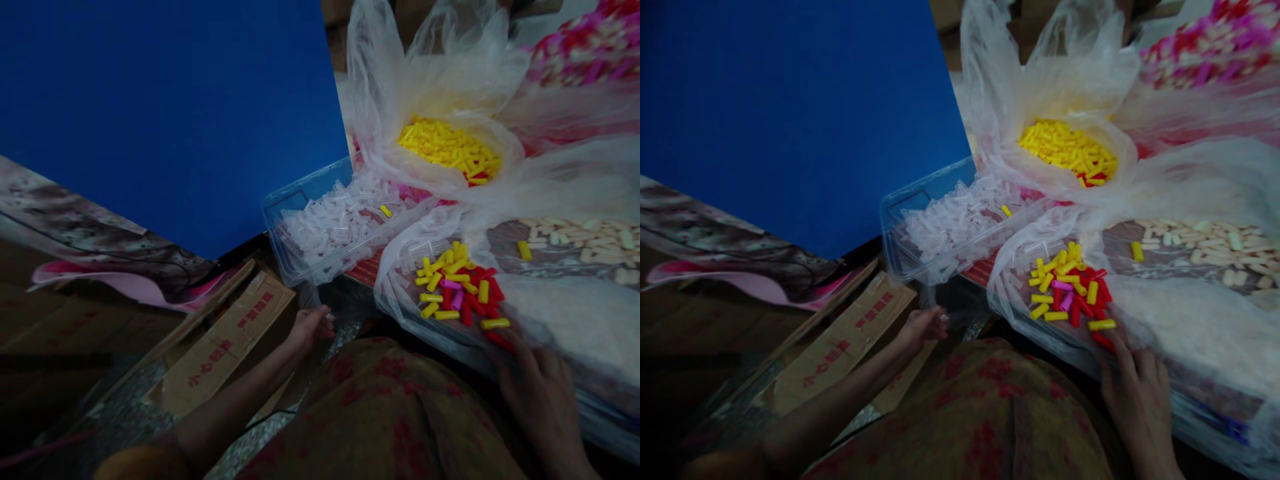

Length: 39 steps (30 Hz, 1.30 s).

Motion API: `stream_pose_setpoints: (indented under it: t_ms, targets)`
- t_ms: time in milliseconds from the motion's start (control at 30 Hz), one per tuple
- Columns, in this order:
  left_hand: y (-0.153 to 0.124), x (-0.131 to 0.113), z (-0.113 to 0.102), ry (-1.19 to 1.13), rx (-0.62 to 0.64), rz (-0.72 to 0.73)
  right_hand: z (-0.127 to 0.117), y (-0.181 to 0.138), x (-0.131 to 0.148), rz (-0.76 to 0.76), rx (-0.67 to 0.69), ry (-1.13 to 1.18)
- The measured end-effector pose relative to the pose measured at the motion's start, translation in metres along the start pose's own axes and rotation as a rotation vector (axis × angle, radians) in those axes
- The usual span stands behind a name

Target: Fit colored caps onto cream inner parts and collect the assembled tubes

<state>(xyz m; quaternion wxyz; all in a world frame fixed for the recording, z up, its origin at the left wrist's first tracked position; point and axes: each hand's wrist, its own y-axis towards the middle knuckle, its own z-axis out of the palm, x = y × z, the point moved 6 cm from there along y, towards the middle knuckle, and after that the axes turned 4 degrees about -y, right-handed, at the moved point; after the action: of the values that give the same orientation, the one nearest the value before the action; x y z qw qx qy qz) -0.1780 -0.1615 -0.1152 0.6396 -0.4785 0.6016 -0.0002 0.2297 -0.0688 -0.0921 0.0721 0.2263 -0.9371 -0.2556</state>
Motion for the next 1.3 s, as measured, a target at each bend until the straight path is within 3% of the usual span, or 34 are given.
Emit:
stream_pose_setpoints:
  t_ms: [133,267,367,433,500,567,667,767,833,933,1000,1133,1200,1300]
  targets:
    - [-0.005,0.018,-0.007,-0.039,0.014,0.0,0.002,-0.001,0.002,0.005,0.043,-0.036]
    - [-0.001,0.01,0.001,-0.093,0.065,0.033,-0.026,0.013,0.018,0.018,0.037,-0.013]
    - [0.005,-0.004,0.015,-0.158,0.117,0.055,-0.058,0.032,0.051,-0.042,-0.08,0.206]
    - [0.007,-0.01,0.024,-0.17,0.129,0.06,-0.066,0.047,0.086,-0.142,-0.084,0.459]
    - [0.009,-0.012,0.034,-0.161,0.156,0.075,-0.05,0.061,0.13,-0.236,0.084,0.722]
    - [0.007,-0.01,0.048,-0.123,0.224,0.115,-0.017,0.071,0.178,-0.301,0.369,0.867]
    - [-0.002,0.003,0.066,-0.046,0.324,0.162,0.031,0.08,0.223,-0.257,0.569,0.713]
    - [-0.014,0.016,0.071,0.0,0.365,0.14,0.06,0.08,0.237,-0.209,0.75,0.511]
    - [-0.024,0.016,0.068,0.039,0.454,0.142,0.065,0.079,0.236,-0.206,0.838,0.505]
    - [-0.032,0.006,0.049,0.132,0.602,0.189,0.059,0.083,0.226,-0.193,0.781,0.541]
    - [-0.021,-0.006,0.019,0.209,0.495,0.291,0.054,0.085,0.215,-0.143,0.676,0.542]
    - [0.019,-0.033,-0.064,0.295,-0.129,0.579,0.044,0.08,0.197,-0.067,0.47,0.597]
    - [0.038,-0.033,-0.094,0.306,-0.355,0.572,0.039,0.073,0.193,-0.075,0.414,0.649]
    - [0.057,-0.025,-0.116,0.209,-0.463,0.503,0.03,0.065,0.185,-0.074,0.359,0.704]
